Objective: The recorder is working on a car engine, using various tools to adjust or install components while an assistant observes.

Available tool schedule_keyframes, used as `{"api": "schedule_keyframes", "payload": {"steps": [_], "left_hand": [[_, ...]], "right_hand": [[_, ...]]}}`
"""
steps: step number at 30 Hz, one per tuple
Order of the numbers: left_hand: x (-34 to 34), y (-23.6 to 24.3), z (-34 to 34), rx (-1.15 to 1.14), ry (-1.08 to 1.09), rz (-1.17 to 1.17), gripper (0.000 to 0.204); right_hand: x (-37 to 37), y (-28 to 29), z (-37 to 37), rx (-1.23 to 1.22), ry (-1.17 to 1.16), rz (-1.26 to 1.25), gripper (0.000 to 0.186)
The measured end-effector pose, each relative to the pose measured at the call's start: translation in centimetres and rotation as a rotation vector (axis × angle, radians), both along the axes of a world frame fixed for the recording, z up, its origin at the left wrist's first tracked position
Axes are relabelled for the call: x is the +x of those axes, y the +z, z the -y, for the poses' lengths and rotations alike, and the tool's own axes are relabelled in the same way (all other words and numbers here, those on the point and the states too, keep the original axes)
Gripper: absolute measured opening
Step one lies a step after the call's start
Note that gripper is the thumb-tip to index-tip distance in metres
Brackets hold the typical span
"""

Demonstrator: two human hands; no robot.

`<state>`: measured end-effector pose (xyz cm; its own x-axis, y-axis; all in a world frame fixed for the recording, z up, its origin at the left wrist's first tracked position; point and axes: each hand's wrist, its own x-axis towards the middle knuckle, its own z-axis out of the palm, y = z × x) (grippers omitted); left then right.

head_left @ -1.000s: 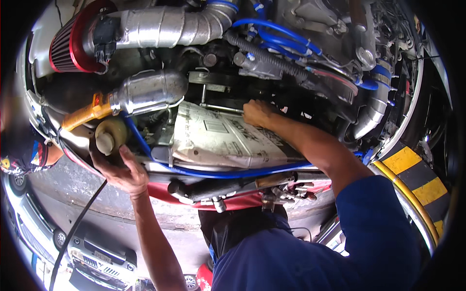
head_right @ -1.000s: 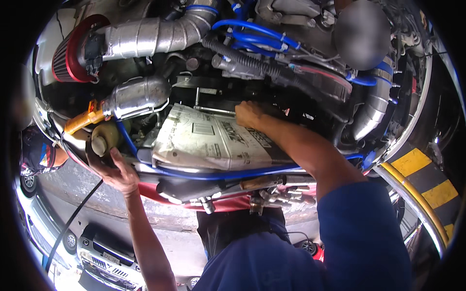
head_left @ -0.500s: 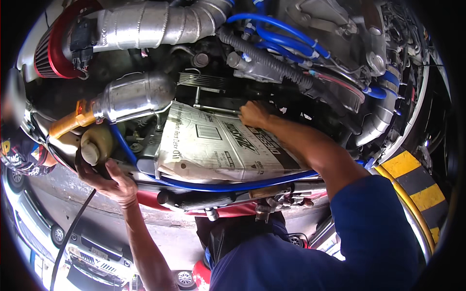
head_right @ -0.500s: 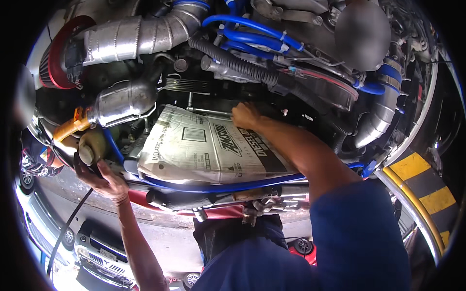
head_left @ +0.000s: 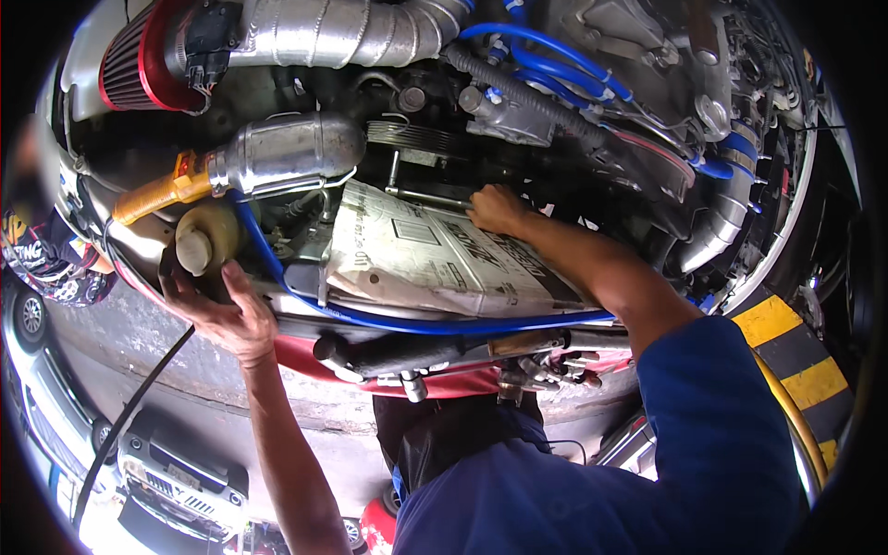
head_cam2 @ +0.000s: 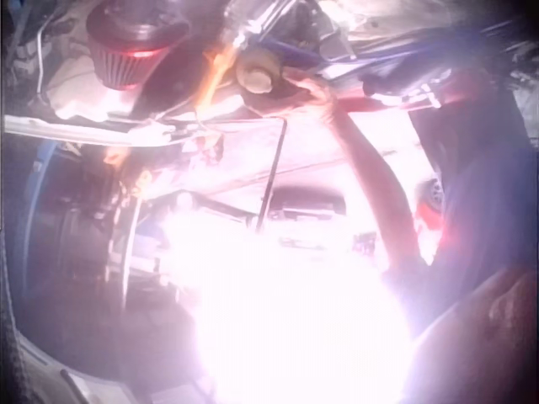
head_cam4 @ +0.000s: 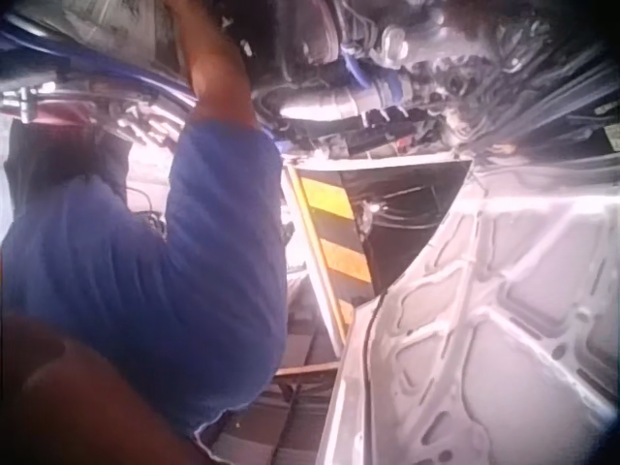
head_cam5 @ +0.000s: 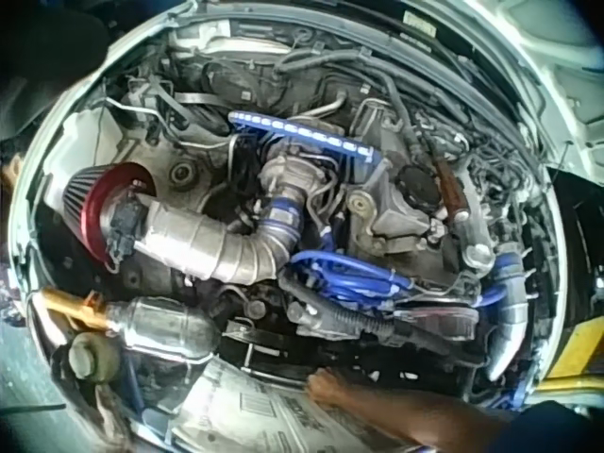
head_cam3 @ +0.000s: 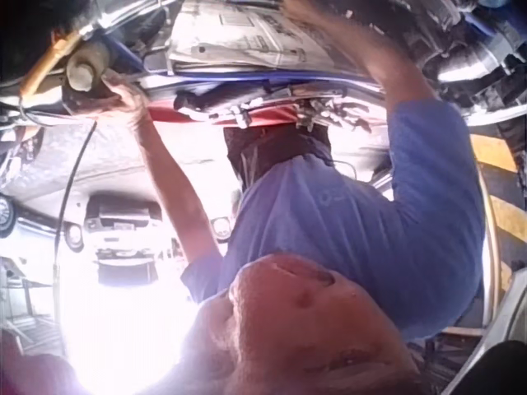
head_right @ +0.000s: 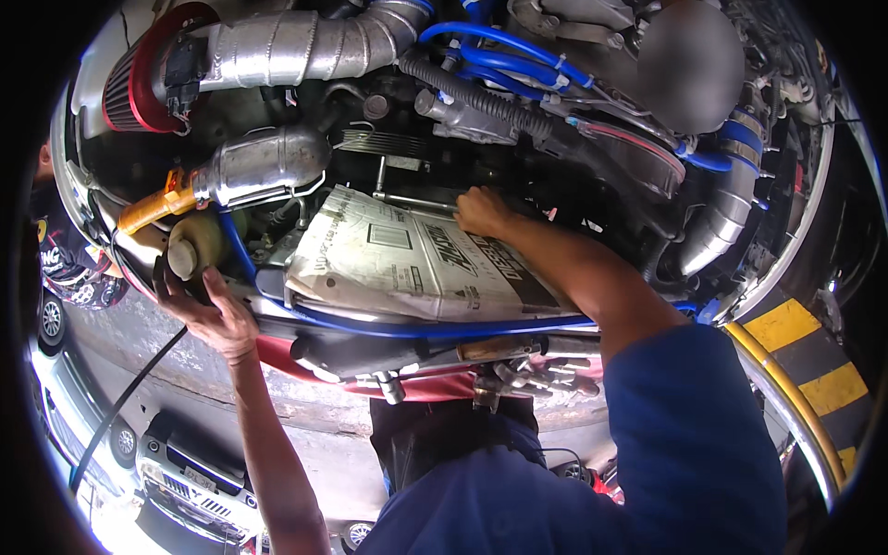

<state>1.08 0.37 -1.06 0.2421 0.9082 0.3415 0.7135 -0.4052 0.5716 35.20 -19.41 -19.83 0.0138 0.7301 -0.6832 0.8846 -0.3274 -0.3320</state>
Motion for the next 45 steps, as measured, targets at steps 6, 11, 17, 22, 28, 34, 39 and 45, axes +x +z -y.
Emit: {"api": "schedule_keyframes", "payload": {"steps": [6, 11, 17, 22, 28, 34, 39, 45], "left_hand": [[-0.5, -0.4, -0.1, 0.028, -0.029, -0.126, 0.069], [0.3, 0.1, 0.1, -0.027, -0.016, 0.102, 0.067], [-0.2, -0.4, 0.0, 0.040, -0.063, -0.148, 0.068], [0.6, 0.0, 0.1, -0.004, -0.026, 0.123, 0.066], [-0.1, -0.7, -0.1, 0.041, -0.033, -0.144, 0.067], [-1.5, 0.7, 0.5, -0.065, 0.006, 0.162, 0.078], [0.2, -0.7, 0.1, 0.047, -0.018, -0.102, 0.072], [-0.4, 0.9, 0.1, 0.076, -0.003, -0.146, 0.068]], "right_hand": [[-0.6, -1.1, 0.2, -0.033, -0.042, -0.021, 0.034], [-0.1, -1.3, 1.1, -0.002, -0.045, -0.051, 0.035], [0.0, -2.2, 1.2, 0.000, -0.026, -0.043, 0.036], [0.4, -1.8, 0.1, -0.053, -0.030, -0.038, 0.036], [0.2, -2.4, 0.9, 0.023, -0.014, -0.048, 0.036], [-0.6, -2.7, 1.5, -0.020, 0.013, -0.118, 0.035], [0.7, -3.3, 0.8, -0.066, -0.002, -0.070, 0.039], [-3.0, 1.0, -4.4, 0.156, 0.054, -0.304, 0.073]]}}
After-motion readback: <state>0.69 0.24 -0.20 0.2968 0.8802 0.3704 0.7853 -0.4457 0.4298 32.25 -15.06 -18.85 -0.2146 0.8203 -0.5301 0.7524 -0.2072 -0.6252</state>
